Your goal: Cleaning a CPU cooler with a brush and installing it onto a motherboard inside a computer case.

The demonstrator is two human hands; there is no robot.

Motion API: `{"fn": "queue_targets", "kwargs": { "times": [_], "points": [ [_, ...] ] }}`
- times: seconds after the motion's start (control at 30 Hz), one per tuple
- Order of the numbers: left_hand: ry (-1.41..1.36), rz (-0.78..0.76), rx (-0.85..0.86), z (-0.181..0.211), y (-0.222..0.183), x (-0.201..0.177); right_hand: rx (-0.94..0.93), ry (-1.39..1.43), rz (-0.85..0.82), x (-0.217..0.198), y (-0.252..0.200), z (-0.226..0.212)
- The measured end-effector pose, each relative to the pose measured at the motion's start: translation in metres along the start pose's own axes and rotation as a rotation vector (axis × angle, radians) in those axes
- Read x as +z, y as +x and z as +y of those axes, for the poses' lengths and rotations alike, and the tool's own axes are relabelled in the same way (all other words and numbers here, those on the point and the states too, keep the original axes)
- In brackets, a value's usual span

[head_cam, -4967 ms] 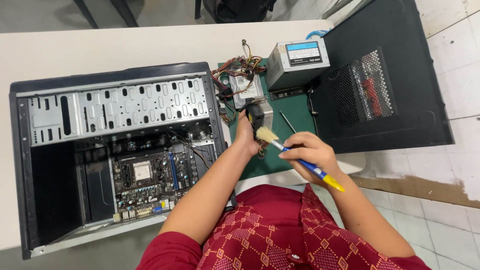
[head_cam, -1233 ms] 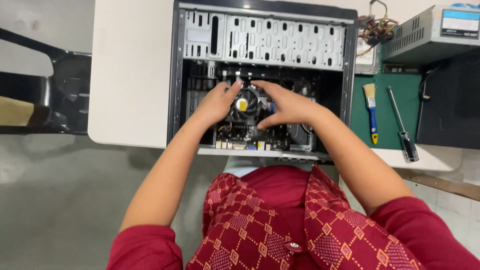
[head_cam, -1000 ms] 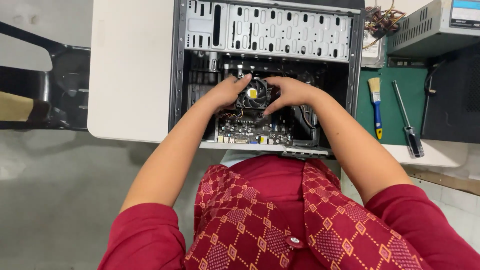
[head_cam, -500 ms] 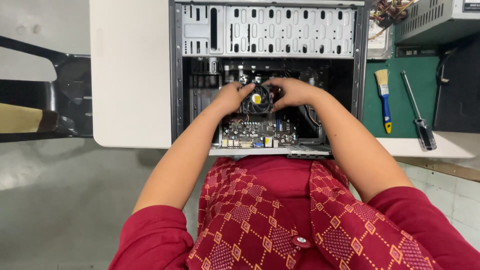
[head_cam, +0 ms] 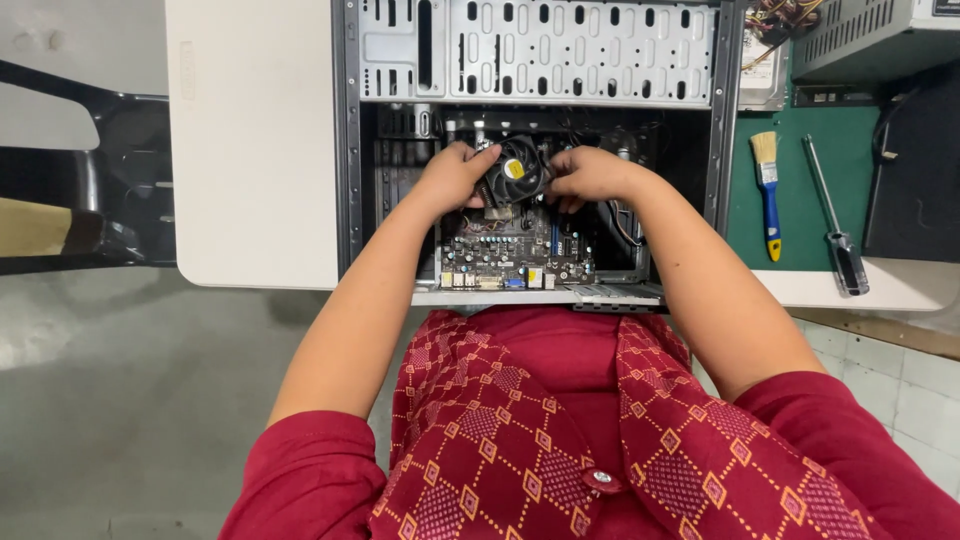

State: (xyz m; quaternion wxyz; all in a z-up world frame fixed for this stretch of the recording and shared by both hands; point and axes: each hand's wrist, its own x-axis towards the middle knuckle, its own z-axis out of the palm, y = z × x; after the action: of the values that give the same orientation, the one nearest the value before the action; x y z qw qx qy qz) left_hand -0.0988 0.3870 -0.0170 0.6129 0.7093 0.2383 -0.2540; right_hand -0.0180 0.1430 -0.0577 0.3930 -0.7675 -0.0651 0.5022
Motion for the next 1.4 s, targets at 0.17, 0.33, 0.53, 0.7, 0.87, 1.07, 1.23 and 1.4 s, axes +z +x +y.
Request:
{"fn": "queue_targets", "kwargs": {
  "times": [0.17, 0.33, 0.53, 0.7, 0.87, 1.07, 1.23, 1.4],
  "points": [
    [-0.177, -0.076, -0.086, -0.010, 0.016, 0.000, 0.003, 0.139, -0.030, 0.001, -0.010, -0.013],
    [-0.162, -0.140, -0.103, -0.007, 0.014, -0.002, -0.010, 0.103, -0.056, -0.003, -0.017, -0.015],
    [-0.076, -0.231, -0.098, -0.011, 0.010, 0.005, -0.339, -0.366, 0.074, 0.011, -0.054, -0.050],
    [-0.021, -0.146, -0.062, -0.013, 0.013, 0.006, -0.554, -0.553, 0.230, 0.017, -0.014, -0.017],
    [0.312, 0.028, 0.046, -0.020, 0.023, -0.008, -0.538, -0.629, 0.324, 0.033, -0.004, -0.010],
    [0.669, 0.056, 0.165, -0.069, 0.055, -0.029, -0.468, -0.592, 0.307, 0.035, -0.013, -0.020],
    [0.649, -0.106, 0.190, 0.001, -0.017, -0.036, -0.451, -0.462, 0.334, 0.018, -0.018, -0.022],
    [0.778, -0.476, 0.146, 0.001, -0.010, -0.030, -0.375, -0.422, 0.431, 0.006, -0.029, -0.026]
  ]
}}
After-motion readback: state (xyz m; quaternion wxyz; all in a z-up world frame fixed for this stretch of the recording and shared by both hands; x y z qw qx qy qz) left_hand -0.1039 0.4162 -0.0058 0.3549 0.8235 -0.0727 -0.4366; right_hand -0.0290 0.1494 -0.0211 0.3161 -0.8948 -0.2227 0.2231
